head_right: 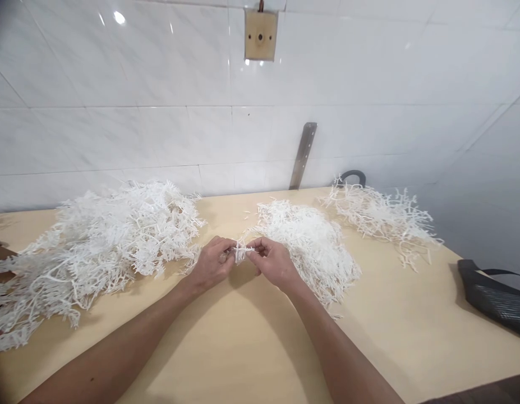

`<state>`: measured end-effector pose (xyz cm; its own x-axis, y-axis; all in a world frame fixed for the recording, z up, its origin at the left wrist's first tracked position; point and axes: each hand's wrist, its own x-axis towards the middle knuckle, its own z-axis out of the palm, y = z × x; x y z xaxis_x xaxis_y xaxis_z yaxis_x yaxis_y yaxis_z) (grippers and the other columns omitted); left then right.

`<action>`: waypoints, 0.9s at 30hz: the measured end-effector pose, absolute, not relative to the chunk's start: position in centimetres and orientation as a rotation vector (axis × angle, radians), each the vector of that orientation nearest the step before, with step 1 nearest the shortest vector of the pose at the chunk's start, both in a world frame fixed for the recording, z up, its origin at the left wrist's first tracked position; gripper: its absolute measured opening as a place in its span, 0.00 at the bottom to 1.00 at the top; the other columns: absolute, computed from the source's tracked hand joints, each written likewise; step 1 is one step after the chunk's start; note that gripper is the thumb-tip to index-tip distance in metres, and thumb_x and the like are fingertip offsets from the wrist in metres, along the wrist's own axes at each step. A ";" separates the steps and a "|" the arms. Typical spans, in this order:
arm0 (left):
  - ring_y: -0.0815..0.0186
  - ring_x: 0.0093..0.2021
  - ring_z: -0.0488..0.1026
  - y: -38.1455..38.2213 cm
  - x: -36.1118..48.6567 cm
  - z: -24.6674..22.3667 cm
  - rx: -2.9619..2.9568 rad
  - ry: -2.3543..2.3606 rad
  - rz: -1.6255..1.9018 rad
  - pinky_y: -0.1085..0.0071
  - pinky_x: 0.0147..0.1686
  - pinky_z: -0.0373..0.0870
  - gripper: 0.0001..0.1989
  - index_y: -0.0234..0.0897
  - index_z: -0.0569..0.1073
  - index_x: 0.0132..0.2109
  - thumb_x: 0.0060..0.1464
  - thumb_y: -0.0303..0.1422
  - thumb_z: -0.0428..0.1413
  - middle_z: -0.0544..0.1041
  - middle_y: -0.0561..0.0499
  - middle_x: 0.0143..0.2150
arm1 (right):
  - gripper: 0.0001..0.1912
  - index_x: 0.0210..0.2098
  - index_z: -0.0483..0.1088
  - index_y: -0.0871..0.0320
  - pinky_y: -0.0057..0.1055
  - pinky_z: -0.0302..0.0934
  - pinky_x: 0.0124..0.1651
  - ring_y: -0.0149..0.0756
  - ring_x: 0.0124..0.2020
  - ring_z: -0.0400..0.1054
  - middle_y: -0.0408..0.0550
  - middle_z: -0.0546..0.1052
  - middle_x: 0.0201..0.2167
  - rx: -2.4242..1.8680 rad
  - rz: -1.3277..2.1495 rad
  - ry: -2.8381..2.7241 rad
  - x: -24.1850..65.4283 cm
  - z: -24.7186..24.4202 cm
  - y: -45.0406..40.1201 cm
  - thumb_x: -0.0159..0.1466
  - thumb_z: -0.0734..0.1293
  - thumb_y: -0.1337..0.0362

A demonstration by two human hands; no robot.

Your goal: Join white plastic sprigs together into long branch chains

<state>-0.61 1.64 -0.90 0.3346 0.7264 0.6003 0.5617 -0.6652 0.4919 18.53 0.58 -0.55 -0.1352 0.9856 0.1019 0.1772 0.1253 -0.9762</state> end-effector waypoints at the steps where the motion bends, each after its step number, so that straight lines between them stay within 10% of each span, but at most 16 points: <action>1: 0.62 0.37 0.71 1.7 -0.6 -0.9 2.404 1.168 1.254 0.66 0.39 0.67 0.11 0.39 0.75 0.40 0.53 0.22 0.53 0.77 0.49 0.34 | 0.13 0.37 0.74 0.58 0.29 0.68 0.22 0.31 0.23 0.65 0.41 0.70 0.24 -1.222 1.082 -1.509 18.5 -0.4 0.5 0.58 0.69 0.56; 9: 0.64 0.35 0.68 1.2 -0.5 -0.3 2.441 1.126 1.120 0.67 0.37 0.65 0.04 0.38 0.74 0.37 0.55 0.25 0.55 0.74 0.50 0.31 | 0.09 0.36 0.75 0.58 0.27 0.67 0.26 0.35 0.30 0.70 0.48 0.76 0.32 -1.285 0.725 -1.625 18.6 0.0 0.4 0.58 0.66 0.63; 27: 0.65 0.41 0.70 1.7 -0.5 -0.8 2.370 1.042 1.150 0.69 0.39 0.68 0.08 0.37 0.70 0.29 0.54 0.23 0.53 0.69 0.46 0.41 | 0.07 0.33 0.68 0.56 0.25 0.56 0.18 0.25 0.16 0.58 0.35 0.66 0.20 -1.101 1.193 -1.373 18.1 -0.6 0.4 0.59 0.69 0.61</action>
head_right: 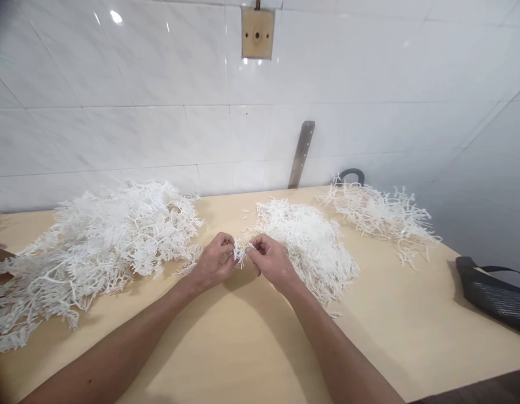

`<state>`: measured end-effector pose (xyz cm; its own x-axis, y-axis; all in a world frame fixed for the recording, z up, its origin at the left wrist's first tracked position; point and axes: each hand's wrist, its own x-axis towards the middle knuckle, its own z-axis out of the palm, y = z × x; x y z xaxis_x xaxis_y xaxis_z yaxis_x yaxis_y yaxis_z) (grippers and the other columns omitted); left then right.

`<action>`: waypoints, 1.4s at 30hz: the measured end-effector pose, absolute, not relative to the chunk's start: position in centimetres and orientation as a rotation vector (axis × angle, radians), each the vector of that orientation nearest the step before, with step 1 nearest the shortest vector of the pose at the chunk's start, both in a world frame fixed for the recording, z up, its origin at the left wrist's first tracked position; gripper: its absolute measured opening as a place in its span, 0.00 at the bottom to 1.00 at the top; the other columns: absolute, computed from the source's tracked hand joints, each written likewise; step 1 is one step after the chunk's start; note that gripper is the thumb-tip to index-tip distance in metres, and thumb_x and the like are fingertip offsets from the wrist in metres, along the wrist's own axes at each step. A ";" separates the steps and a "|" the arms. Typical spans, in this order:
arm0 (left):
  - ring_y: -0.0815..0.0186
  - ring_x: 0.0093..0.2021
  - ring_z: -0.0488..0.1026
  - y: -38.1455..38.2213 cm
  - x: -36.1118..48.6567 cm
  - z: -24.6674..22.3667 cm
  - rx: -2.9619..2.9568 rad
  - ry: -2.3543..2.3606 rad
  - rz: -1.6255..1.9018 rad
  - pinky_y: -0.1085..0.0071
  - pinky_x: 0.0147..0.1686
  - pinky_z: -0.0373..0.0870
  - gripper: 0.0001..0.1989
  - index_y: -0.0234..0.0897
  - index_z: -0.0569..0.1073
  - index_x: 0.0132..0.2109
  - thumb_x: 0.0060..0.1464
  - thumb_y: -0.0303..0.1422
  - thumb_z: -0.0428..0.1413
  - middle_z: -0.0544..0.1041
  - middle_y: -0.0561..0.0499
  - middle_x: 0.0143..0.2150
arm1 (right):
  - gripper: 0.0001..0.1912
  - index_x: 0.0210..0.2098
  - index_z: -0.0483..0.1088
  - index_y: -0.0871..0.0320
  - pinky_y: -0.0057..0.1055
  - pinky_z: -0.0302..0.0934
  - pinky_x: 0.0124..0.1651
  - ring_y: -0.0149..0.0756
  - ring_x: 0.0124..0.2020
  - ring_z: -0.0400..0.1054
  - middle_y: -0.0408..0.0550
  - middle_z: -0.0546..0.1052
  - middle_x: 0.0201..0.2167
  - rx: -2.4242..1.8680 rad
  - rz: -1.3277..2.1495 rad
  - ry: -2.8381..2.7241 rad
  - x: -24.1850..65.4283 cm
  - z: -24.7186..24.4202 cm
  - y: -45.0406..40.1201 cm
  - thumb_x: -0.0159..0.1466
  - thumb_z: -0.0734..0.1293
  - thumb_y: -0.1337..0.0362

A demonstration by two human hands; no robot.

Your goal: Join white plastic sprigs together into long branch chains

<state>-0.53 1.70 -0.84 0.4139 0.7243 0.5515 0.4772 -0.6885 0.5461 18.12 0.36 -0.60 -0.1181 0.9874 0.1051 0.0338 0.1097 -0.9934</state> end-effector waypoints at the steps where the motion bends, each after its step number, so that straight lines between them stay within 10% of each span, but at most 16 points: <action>1: 0.64 0.43 0.70 1.7 -0.5 -0.8 2.366 1.038 1.143 0.68 0.40 0.68 0.08 0.36 0.70 0.29 0.54 0.23 0.52 0.70 0.45 0.44 | 0.06 0.34 0.68 0.56 0.25 0.57 0.18 0.25 0.16 0.59 0.36 0.66 0.21 -1.122 1.167 -1.394 18.1 -0.7 0.4 0.59 0.68 0.61; 26: 0.60 0.43 0.72 1.1 -0.3 0.1 2.281 1.064 1.082 0.63 0.44 0.69 0.08 0.38 0.75 0.38 0.58 0.38 0.57 0.77 0.45 0.40 | 0.09 0.35 0.69 0.57 0.25 0.61 0.19 0.26 0.18 0.62 0.38 0.70 0.23 -1.242 1.127 -1.447 17.8 -0.4 0.2 0.53 0.65 0.67; 42: 0.65 0.37 0.75 0.9 0.2 0.7 2.067 1.201 1.009 0.71 0.33 0.69 0.16 0.37 0.72 0.22 0.58 0.33 0.55 0.77 0.48 0.38 | 0.06 0.34 0.69 0.56 0.26 0.62 0.20 0.29 0.20 0.62 0.40 0.70 0.24 -1.223 1.140 -1.438 17.7 -0.5 0.2 0.56 0.67 0.63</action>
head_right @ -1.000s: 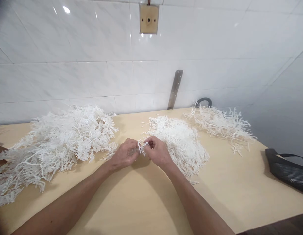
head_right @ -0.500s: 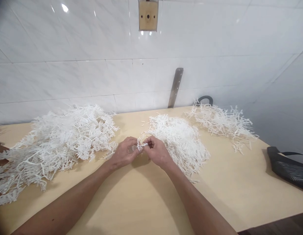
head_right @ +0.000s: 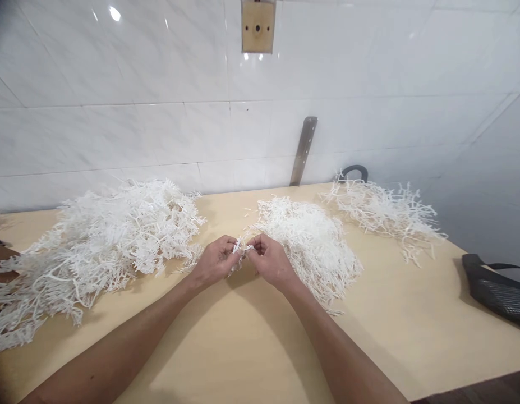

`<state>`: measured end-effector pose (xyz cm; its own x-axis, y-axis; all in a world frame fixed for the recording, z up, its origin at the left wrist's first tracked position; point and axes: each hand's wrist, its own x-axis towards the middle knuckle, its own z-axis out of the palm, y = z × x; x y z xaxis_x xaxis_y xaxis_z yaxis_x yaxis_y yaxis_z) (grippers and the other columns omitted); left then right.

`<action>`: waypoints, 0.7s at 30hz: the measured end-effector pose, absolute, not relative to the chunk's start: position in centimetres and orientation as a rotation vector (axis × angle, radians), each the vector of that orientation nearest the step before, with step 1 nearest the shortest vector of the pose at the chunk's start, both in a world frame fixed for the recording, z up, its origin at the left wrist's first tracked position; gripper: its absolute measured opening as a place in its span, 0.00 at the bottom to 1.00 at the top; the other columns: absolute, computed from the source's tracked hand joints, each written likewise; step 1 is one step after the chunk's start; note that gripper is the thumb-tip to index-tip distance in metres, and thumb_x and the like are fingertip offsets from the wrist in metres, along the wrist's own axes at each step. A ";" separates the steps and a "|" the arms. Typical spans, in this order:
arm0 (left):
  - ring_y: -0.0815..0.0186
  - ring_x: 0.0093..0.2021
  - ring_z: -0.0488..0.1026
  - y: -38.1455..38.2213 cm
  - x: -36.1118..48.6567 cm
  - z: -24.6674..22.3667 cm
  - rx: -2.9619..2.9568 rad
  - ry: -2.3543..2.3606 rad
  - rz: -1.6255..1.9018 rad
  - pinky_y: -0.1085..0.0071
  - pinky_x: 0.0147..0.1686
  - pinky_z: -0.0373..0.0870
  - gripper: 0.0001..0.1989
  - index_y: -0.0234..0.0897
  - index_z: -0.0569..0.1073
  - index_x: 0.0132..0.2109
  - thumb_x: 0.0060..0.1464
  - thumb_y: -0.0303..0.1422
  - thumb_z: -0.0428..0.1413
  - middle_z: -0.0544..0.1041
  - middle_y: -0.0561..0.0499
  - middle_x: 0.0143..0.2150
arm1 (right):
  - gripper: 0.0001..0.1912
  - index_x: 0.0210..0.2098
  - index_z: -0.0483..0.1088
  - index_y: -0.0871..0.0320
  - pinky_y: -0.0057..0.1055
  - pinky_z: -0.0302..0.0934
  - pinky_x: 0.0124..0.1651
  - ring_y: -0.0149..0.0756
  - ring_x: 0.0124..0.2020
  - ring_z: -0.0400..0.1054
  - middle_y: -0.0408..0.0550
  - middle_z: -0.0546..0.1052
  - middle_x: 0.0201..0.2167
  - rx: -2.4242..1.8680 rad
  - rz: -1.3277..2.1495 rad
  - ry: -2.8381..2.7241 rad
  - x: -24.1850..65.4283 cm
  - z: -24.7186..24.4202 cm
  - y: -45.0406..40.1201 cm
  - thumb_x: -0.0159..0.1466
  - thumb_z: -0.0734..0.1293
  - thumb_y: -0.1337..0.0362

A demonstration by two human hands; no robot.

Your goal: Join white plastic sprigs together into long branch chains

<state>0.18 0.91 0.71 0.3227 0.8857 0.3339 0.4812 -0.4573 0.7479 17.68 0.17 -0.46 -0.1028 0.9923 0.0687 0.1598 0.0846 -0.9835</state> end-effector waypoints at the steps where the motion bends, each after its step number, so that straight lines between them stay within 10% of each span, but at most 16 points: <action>1: 0.66 0.36 0.75 0.9 0.2 0.7 2.058 1.211 1.009 0.72 0.32 0.69 0.15 0.37 0.73 0.23 0.58 0.34 0.55 0.77 0.48 0.38 | 0.06 0.34 0.69 0.56 0.26 0.62 0.20 0.29 0.20 0.62 0.40 0.70 0.23 -1.226 1.139 -1.436 17.7 -0.5 0.2 0.56 0.67 0.63; 21: 0.67 0.32 0.72 1.7 0.1 -0.4 1.783 1.232 1.172 0.72 0.31 0.68 0.13 0.37 0.75 0.32 0.50 0.43 0.64 0.75 0.52 0.32 | 0.20 0.28 0.69 0.58 0.26 0.62 0.21 0.30 0.23 0.65 0.42 0.69 0.21 -1.131 1.416 -1.223 17.5 -0.7 0.3 0.57 0.71 0.47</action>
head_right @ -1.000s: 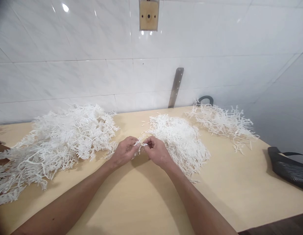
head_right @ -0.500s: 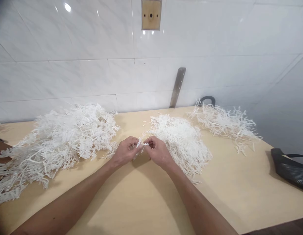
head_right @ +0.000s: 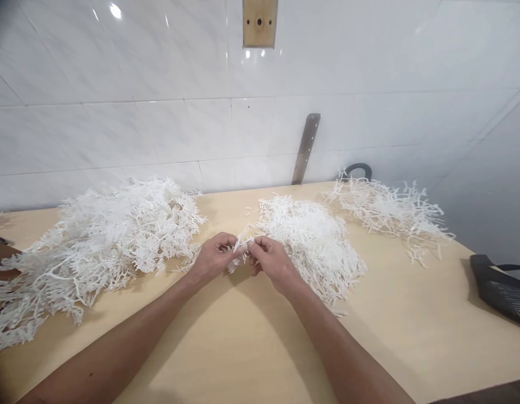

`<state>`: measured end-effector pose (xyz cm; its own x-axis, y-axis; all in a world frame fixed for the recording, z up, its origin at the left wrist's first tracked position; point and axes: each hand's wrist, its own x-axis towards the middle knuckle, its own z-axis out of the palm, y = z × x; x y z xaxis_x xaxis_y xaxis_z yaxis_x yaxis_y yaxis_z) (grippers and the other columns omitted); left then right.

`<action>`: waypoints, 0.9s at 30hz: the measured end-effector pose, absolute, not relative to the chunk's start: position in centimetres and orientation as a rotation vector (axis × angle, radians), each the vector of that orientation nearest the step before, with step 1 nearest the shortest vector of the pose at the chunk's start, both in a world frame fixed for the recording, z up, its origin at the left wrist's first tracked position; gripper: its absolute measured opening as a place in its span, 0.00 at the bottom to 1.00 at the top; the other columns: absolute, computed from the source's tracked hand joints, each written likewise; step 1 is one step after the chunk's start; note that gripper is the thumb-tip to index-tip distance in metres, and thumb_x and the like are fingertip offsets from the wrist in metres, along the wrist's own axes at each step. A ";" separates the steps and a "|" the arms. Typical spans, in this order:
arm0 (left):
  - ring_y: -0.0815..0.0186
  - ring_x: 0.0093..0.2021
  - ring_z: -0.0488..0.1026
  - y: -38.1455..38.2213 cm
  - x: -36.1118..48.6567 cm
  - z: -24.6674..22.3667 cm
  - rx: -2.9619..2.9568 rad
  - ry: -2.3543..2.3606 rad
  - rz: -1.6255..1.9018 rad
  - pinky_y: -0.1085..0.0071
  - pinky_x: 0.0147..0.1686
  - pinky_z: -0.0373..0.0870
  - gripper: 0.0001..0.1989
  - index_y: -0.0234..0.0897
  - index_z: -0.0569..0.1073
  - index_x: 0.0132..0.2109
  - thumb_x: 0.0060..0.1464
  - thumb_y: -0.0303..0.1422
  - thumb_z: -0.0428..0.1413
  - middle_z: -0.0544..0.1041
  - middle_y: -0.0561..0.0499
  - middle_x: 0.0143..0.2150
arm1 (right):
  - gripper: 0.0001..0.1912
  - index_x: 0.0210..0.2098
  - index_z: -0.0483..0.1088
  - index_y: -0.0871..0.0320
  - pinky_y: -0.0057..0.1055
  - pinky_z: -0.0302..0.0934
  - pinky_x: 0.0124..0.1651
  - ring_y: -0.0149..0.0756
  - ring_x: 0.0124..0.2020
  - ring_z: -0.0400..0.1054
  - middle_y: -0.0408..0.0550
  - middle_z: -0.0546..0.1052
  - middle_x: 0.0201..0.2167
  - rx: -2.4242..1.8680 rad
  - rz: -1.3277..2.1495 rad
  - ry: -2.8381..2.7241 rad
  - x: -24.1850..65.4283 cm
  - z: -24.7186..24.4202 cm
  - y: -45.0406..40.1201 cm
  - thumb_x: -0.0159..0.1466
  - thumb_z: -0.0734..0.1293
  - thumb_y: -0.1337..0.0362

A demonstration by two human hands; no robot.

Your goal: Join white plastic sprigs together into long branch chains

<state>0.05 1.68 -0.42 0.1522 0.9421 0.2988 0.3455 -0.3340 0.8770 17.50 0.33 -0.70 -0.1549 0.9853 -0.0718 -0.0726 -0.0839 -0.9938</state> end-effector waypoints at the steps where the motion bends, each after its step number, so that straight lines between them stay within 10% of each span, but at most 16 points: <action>1: 0.68 0.32 0.72 1.7 0.0 -0.4 1.776 1.227 1.171 0.72 0.31 0.68 0.13 0.37 0.75 0.32 0.49 0.42 0.64 0.75 0.52 0.32 | 0.20 0.28 0.69 0.58 0.25 0.62 0.21 0.31 0.24 0.65 0.42 0.70 0.22 -1.120 1.438 -1.226 17.5 -0.6 0.3 0.57 0.71 0.46; 27: 0.69 0.32 0.70 1.0 0.1 -0.1 2.146 1.191 1.127 0.73 0.31 0.66 0.04 0.37 0.73 0.33 0.49 0.25 0.61 0.76 0.52 0.33 | 0.11 0.28 0.69 0.59 0.27 0.65 0.25 0.30 0.26 0.67 0.44 0.74 0.25 -1.119 1.486 -1.296 17.9 -0.3 0.0 0.54 0.72 0.58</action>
